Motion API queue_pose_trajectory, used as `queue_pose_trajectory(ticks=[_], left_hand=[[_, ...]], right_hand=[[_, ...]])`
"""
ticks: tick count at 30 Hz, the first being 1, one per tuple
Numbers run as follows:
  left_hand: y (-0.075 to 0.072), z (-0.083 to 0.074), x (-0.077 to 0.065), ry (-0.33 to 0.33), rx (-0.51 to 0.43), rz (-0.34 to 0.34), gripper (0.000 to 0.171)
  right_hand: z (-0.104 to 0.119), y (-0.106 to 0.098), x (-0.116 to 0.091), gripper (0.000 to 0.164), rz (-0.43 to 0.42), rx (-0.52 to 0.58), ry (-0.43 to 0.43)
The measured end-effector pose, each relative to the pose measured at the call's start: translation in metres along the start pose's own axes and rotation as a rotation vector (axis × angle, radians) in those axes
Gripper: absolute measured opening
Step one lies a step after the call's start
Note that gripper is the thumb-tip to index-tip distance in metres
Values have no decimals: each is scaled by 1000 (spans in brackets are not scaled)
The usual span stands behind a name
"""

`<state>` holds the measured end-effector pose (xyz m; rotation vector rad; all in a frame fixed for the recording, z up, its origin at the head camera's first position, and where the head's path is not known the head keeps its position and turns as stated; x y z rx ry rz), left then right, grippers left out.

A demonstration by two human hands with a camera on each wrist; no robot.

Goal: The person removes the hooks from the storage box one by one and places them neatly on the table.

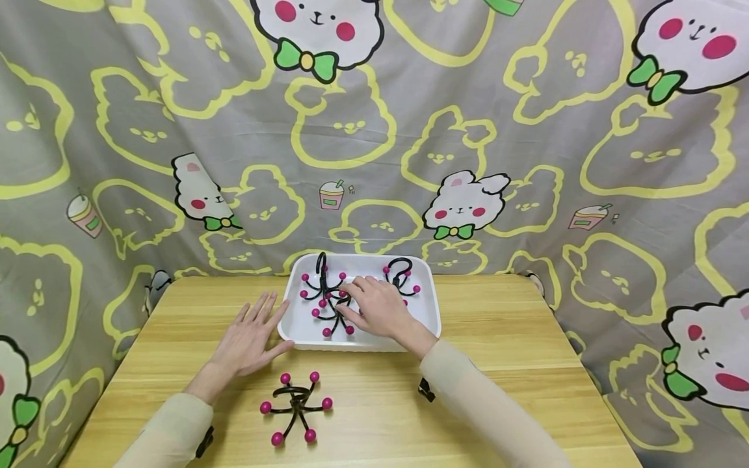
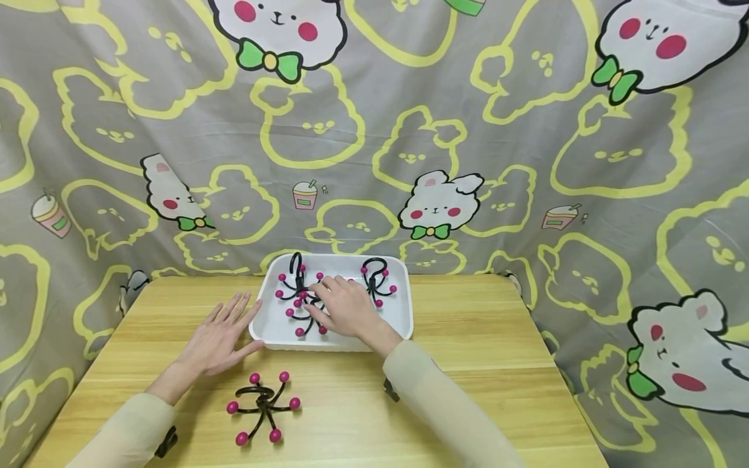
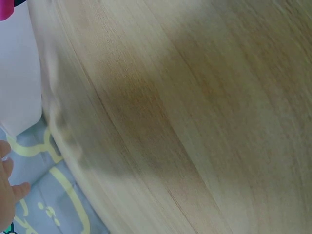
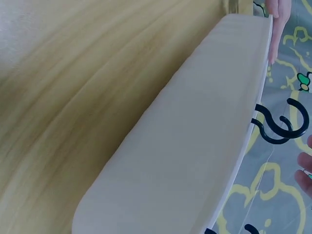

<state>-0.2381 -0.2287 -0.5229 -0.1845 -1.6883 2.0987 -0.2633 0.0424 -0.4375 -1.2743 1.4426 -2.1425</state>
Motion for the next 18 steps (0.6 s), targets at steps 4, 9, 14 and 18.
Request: queue_pose_trajectory(ticks=[4, 9, 14, 18], left_hand=[[0, -1, 0, -1, -4, 10, 93], [-1, -1, 0, -7, -10, 18, 94], [-1, -1, 0, -5, -9, 20, 93], [-2, -1, 0, -4, -10, 26, 94]], right_hand=[[-5, 6, 6, 42, 38, -13, 42], [-8, 15, 13, 43, 93, -14, 77], [-11, 21, 16, 44, 126, -23, 95], [-15, 27, 17, 44, 140, -28, 114]])
Point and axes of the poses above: each hand's wrist, its own x-axis towards the middle knuckle, its own y-axis out of the palm, z = x × y, the point moved 5 cm from there along x, towards the middle knuckle, and after that the axes turned 14 degrees about x, right-handed, at the moved point
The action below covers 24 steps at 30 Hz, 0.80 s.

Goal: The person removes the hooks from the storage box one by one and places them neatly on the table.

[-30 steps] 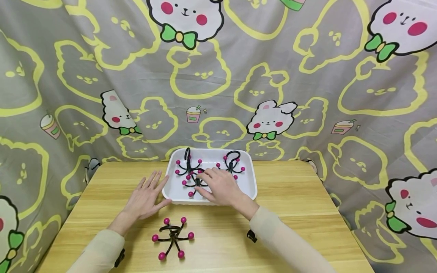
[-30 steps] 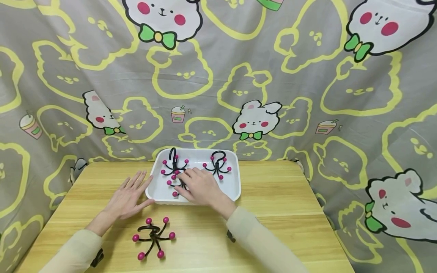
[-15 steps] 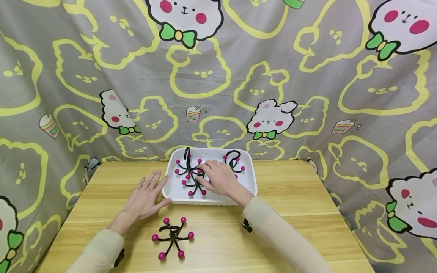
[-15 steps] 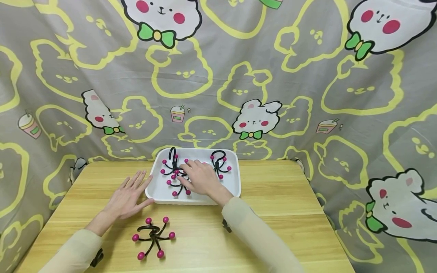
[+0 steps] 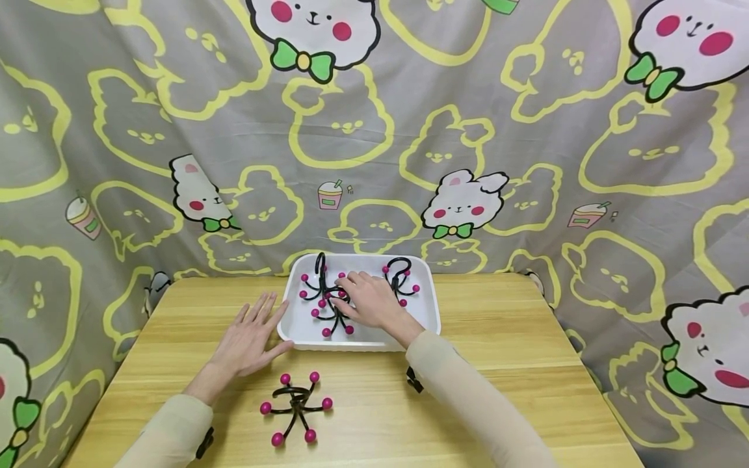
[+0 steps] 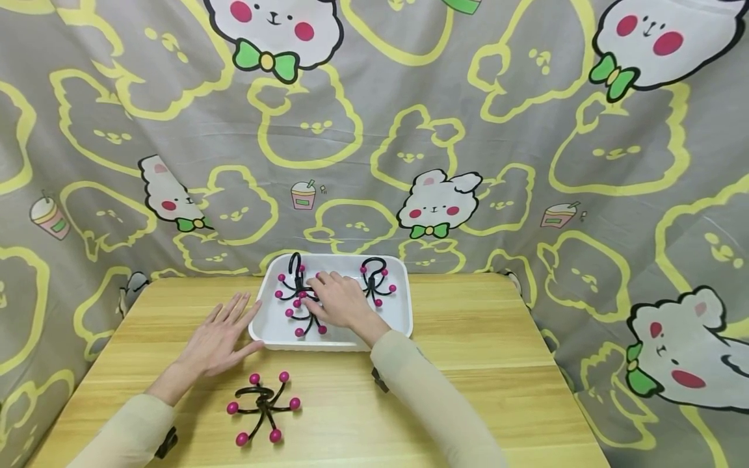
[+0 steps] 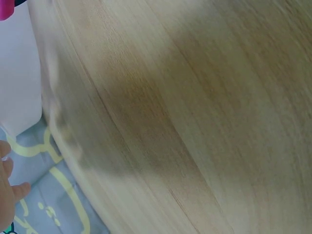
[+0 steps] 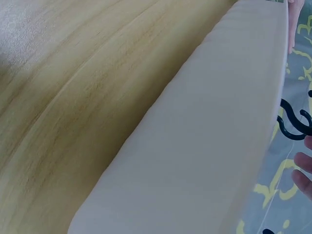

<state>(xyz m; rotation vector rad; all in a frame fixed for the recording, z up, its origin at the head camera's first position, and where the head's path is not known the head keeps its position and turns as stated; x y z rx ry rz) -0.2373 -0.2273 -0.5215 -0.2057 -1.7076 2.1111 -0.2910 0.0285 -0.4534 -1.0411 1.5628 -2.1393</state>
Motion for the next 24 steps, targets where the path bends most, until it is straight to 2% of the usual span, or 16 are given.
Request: queue_pose_trajectory(ticks=[10, 13, 20, 24], left_hand=[[-1, 1, -3, -5, -4, -68, 92], [-2, 0, -3, -2, -7, -68, 93], [0, 0, -1, -3, 3, -6, 94], [0, -1, -1, -3, 6, -14, 94]], right_hand=[[2, 4, 2, 37, 1, -2, -22], [3, 3, 2, 37, -3, -16, -33], [2, 3, 0, 36, -20, -39, -51], [1, 3, -2, 32, -47, -44, -72]])
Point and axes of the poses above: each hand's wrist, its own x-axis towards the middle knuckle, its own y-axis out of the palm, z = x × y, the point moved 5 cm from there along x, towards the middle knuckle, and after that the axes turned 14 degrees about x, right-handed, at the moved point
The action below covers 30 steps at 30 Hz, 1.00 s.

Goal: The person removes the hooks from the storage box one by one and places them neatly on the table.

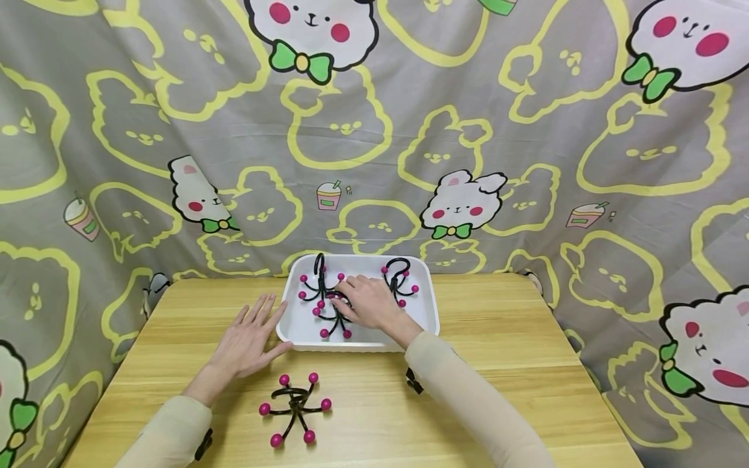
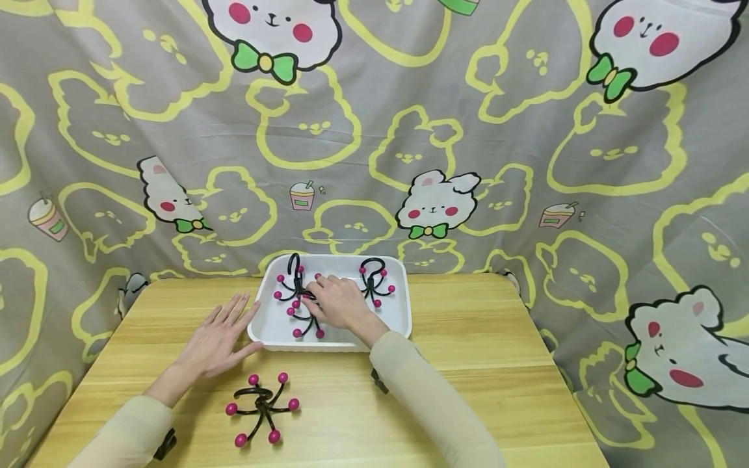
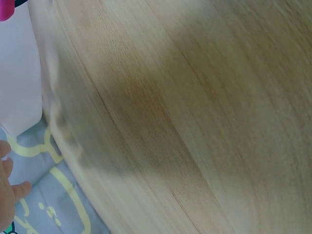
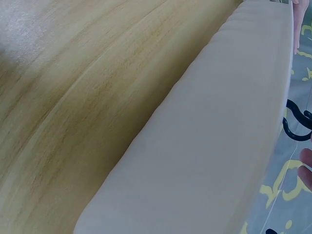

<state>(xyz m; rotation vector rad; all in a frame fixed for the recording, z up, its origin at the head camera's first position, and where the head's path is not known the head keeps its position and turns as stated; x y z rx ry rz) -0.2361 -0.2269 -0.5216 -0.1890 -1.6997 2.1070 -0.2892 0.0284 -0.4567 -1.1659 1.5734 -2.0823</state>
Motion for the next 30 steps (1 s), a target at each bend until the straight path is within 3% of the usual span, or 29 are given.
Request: queue_pose_trajectory(ticks=[14, 23, 30], left_hand=[[0, 0, -1, 1, -4, 0, 93], [-1, 0, -1, -2, -11, -22, 93], [1, 1, 0, -8, -5, 11, 94]], right_hand=[[9, -10, -7, 16, -107, -18, -116], [10, -12, -9, 17, -94, -15, -134], [8, -18, -9, 15, -116, -13, -141]])
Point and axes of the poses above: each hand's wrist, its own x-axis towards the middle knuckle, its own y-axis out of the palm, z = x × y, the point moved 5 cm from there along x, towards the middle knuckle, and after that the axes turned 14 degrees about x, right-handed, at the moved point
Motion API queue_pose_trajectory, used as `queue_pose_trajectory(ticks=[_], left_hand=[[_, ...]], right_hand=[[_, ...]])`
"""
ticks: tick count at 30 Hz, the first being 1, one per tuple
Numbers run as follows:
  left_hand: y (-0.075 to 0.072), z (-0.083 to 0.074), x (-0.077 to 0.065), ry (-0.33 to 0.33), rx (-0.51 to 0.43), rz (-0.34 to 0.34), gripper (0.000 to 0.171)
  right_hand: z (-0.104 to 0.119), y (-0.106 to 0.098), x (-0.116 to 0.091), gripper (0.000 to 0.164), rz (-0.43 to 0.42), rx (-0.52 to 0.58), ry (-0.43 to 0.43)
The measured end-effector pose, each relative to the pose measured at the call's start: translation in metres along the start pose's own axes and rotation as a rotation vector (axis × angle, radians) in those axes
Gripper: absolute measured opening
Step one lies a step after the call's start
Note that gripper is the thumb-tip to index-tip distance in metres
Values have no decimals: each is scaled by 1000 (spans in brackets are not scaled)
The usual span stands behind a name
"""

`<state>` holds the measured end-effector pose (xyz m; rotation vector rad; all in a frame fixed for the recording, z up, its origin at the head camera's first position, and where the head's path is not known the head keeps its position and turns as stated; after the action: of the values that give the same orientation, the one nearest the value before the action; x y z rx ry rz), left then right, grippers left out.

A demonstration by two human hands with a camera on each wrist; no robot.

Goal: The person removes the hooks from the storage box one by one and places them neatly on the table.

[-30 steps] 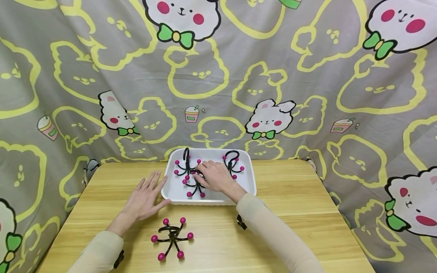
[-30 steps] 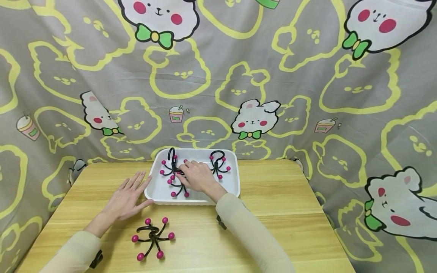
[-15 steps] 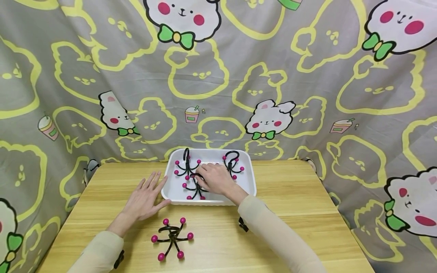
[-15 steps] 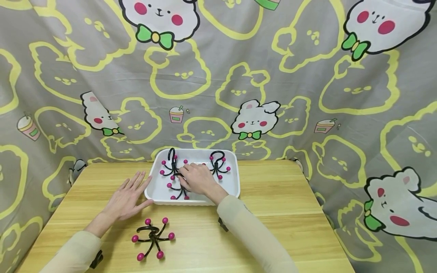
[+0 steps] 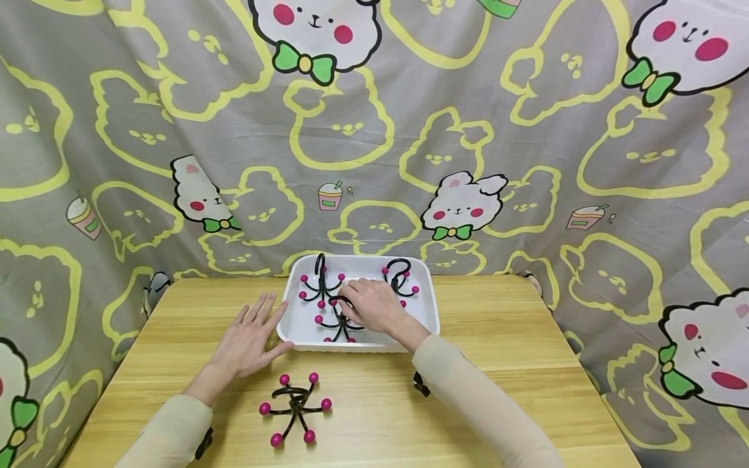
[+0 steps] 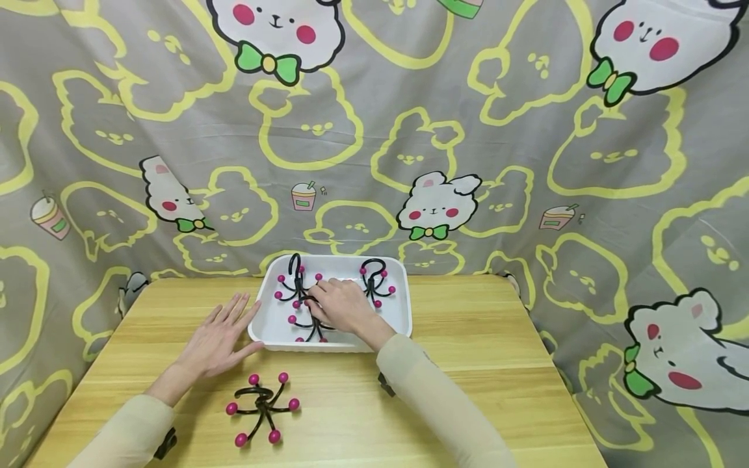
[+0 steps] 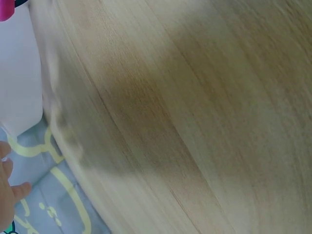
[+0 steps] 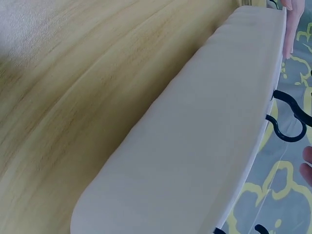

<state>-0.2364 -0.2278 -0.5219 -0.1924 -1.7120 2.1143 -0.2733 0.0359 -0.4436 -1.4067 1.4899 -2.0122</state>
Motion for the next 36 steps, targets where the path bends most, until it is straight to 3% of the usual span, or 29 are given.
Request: queue_pose_trajectory(ticks=[36], left_hand=[[-2, 0, 0, 7, 18, -8, 94]], right_hand=[[8, -72, -5, 11, -100, -13, -92]])
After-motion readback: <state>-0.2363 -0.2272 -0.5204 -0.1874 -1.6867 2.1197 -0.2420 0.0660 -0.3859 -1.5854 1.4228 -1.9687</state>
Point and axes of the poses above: each hand's wrist, its own x-axis towards the middle knuckle, its own y-axis out of the palm, z = x × y, the point moved 5 cm from there along x, towards the middle knuckle, and after that the axes turned 14 degrees about x, right-handed, at the moved point
